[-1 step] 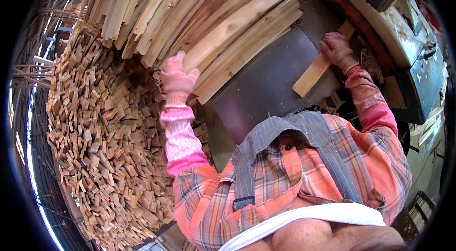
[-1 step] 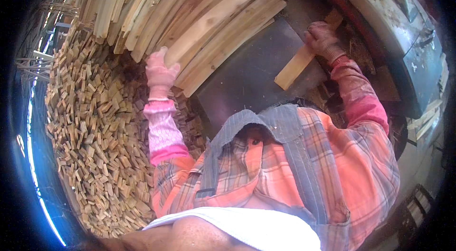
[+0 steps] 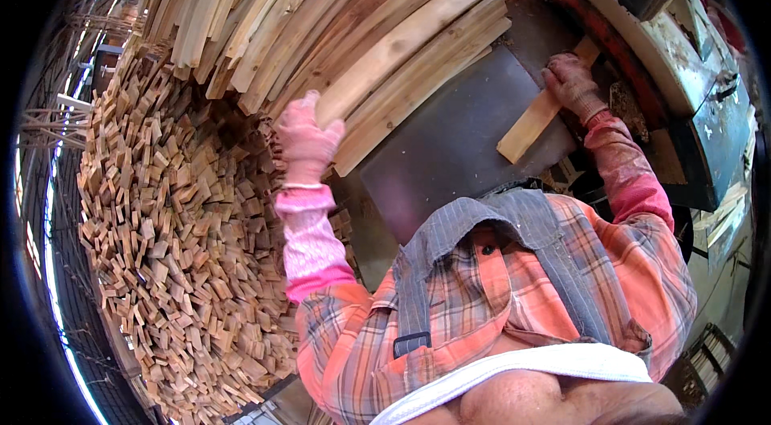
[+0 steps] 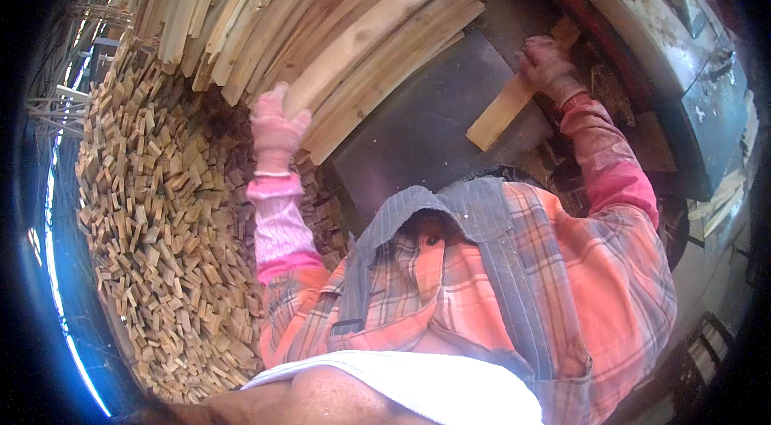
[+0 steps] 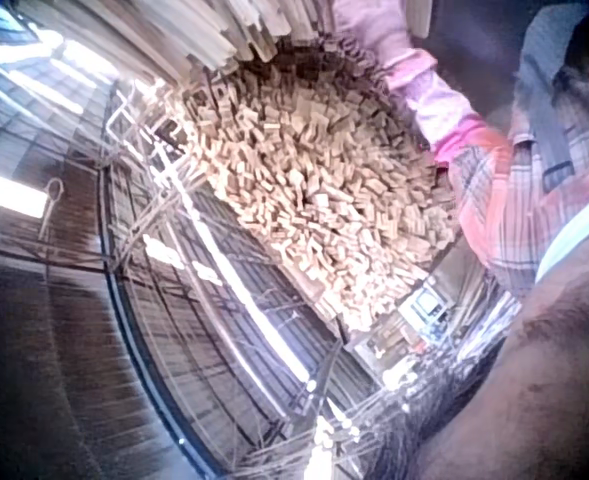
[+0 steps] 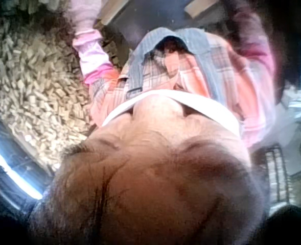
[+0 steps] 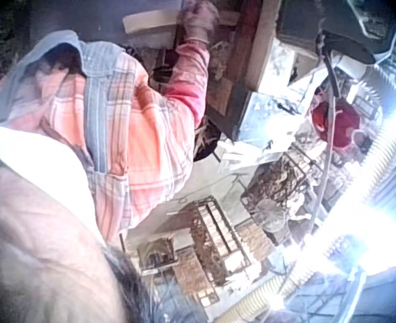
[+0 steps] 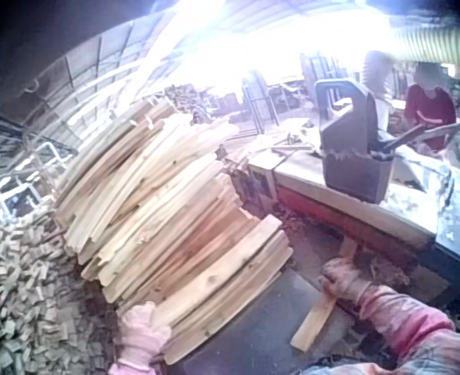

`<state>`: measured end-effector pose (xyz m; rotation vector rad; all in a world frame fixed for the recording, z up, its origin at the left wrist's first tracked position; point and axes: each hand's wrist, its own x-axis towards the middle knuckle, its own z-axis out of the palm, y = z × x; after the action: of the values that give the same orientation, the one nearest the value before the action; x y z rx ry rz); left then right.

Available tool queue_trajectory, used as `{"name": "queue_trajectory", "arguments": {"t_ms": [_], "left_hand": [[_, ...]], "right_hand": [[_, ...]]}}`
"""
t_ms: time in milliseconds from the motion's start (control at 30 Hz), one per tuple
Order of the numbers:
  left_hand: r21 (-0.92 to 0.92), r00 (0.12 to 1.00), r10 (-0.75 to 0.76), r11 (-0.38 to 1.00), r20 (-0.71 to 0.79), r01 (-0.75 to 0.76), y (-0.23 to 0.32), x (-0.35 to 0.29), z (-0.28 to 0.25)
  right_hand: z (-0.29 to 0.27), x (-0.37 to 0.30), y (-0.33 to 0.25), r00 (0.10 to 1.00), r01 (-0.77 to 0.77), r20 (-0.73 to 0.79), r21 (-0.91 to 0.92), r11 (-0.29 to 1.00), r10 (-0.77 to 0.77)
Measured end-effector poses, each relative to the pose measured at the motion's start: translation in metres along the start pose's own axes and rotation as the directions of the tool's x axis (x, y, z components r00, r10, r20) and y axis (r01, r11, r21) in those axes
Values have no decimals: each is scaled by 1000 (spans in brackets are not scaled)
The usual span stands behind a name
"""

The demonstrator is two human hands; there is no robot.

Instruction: The person stands at a workbench and repeatedly feeds wooden planks into a machine, likely a planer or saw, to process them. They handle the planks with gloved hands, moving them from a stack on the left to the machine and then stacking the processed pieces on the right.

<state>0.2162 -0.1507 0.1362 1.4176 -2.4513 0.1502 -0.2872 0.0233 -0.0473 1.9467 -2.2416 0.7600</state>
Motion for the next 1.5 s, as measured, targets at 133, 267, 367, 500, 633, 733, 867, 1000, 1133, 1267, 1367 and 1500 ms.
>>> {"name": "queue_trajectory", "arguments": {"t_ms": [133, 267, 367, 500, 633, 733, 867, 1000, 1133, 1267, 1367, 1500], "left_hand": [[-113, 998, 60, 992, -10, -61, 46, -60, 15], [-219, 997, 67, 974, 37, -57, 90, -97, 55], [-245, 938, -18, 963, 346, 109, 124, -95, 75], [-362, 975, 171, 926, 143, -109, 131, -79, 65], [48, 970, 108, 994, -219, -100, 64, -55, 71], [171, 998, -58, 983, -10, 59, 59, -49, 61], [151, 956, -117, 985, 270, 78, 71, -56, 36], [33, 975, 185, 981, 122, -191, 57, -70, 52], [54, 983, 84, 994, 163, -94, 67, -77, 73], [53, 974, 39, 997, 222, -52, 80, -81, 75], [-13, 937, 5, 1000, 350, -1, 81, -84, 80], [-431, 878, -7, 869, 479, 242, 98, -102, 98]], "right_hand": [[-38, -1, -54, 995, 28, -91, -13, 1000, -29], [-60, 10, -126, 952, 214, -258, 184, 959, -163], [-42, 12, -170, 997, 80, -32, 101, 992, -77], [-18, 13, -169, 987, 92, 136, -18, 996, -89], [-26, 11, -139, 951, -15, 305, -143, 990, 58], [-36, 2, -97, 961, -87, 243, -182, 979, 131], [-39, -3, -67, 960, -113, 232, -198, 974, 159], [-44, -2, -46, 953, -151, 226, -215, 965, 200], [-43, 11, -27, 914, -248, 251, -274, 929, 318], [-44, 8, -42, 963, -182, 144, -284, 941, 230], [-52, 8, -97, 993, 0, 115, -125, 992, 14], [-40, 2, -178, 971, 175, 152, 61, 983, -182]]}}
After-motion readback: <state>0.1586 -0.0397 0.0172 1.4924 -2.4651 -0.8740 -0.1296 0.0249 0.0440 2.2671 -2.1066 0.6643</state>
